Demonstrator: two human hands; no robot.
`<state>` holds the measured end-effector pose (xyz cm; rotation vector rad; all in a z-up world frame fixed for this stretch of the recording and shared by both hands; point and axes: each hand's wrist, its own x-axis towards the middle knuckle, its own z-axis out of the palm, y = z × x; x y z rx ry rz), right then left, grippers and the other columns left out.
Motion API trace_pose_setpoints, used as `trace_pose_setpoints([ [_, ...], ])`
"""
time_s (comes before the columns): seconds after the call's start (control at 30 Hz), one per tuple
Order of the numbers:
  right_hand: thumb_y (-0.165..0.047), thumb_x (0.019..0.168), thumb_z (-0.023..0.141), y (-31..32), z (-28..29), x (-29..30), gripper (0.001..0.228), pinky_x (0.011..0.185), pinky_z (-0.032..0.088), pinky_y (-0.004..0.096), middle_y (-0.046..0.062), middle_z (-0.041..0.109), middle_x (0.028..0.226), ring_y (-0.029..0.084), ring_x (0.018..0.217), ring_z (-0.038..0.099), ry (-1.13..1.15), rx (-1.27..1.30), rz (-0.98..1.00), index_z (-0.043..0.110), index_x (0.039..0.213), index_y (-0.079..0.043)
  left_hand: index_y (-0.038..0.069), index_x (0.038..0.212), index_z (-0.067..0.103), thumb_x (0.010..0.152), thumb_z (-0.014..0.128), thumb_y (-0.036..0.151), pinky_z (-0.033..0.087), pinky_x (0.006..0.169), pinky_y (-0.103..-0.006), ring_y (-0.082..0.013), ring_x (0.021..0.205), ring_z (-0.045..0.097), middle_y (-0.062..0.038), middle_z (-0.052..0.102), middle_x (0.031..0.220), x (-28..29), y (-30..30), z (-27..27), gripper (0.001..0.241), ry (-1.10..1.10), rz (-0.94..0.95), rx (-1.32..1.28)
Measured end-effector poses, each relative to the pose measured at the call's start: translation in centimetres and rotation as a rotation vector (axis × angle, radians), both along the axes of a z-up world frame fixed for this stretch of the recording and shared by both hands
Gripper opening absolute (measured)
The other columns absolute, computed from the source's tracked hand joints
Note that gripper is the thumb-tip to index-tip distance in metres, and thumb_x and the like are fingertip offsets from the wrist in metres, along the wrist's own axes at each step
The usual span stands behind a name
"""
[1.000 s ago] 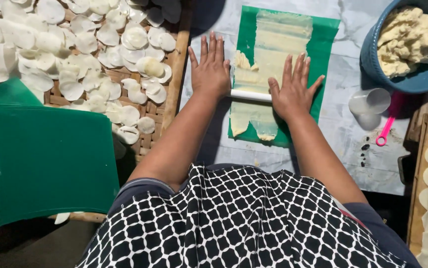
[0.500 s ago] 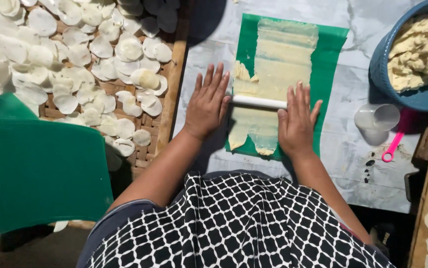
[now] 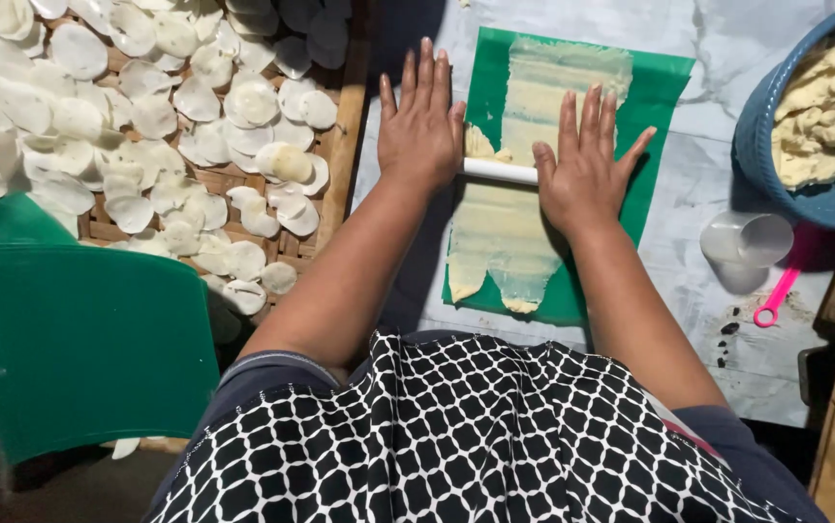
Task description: Rolling out dough into thin circular wrappers using a rolling pin
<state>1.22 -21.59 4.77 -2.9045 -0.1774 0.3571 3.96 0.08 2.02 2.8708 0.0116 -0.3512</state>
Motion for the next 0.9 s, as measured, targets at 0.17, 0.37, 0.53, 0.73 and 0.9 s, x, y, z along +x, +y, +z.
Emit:
trace_pose_setpoints([
  [0.17, -0.052, 0.117, 0.028, 0.4, 0.4, 4.1, 0.071, 0.118, -0.011, 0.075, 0.009, -0.013, 0.173, 0.031, 0.161, -0.011, 0.006, -0.005, -0.007, 0.005, 0.173, -0.016, 0.019, 0.165, 0.004, 0.112, 0.028, 0.046, 0.038, 0.109, -0.0464, -0.0247, 0.145, 0.049, -0.002, 0.028, 0.173, 4.8, 0.1, -3.8, 0.064, -0.125, 0.100, -0.074],
  [0.37, -0.062, 0.112, 0.020, 0.3, 0.0, 1.9, 0.079, 0.120, -0.011, 0.071, 0.009, -0.009, 0.173, 0.030, 0.162, -0.009, -0.106, -0.015, -0.018, 0.009, 0.174, -0.013, 0.016, 0.165, 0.003, 0.113, 0.023, 0.049, 0.013, 0.127, -0.0533, -0.0250, 0.160, 0.024, -0.005, 0.018, 0.175, 2.5, -0.2, -1.1, 0.065, -0.091, 0.109, -0.013],
  [0.53, -0.054, 0.112, 0.027, -1.2, -1.2, -3.8, 0.073, 0.118, -0.008, 0.073, 0.017, 0.008, 0.173, 0.036, 0.160, 0.002, -0.265, 0.123, 0.064, 0.026, 0.169, -0.007, 0.008, 0.169, 0.007, 0.116, 0.022, 0.045, -0.004, 0.131, -0.0506, -0.0269, 0.162, -0.005, -0.012, -0.003, 0.174, -3.7, 0.8, 1.6, 0.066, -0.131, -0.019, -0.027],
  [0.73, -0.047, 0.110, 0.046, -2.2, -5.2, -6.4, 0.072, 0.110, -0.003, 0.082, 0.025, 0.028, 0.169, 0.042, 0.156, 0.022, -0.412, 0.126, 0.211, 0.034, 0.162, 0.000, 0.004, 0.165, 0.026, 0.114, 0.032, 0.042, 0.002, 0.129, -0.0555, -0.0370, 0.161, 0.006, -0.019, 0.014, 0.173, -7.2, 1.0, -3.8, 0.063, -0.399, -0.079, -0.126],
  [0.9, -0.054, 0.109, 0.029, 0.2, -1.3, -1.2, 0.076, 0.114, -0.013, 0.077, 0.010, 0.002, 0.175, 0.031, 0.162, -0.002, -0.087, 0.025, 0.047, 0.013, 0.168, -0.009, 0.005, 0.168, 0.016, 0.113, 0.031, 0.040, -0.004, 0.129, -0.0536, -0.0291, 0.159, -0.004, -0.014, 0.003, 0.173, -1.6, 0.5, -0.4, 0.066, -0.188, -0.058, 0.043],
])
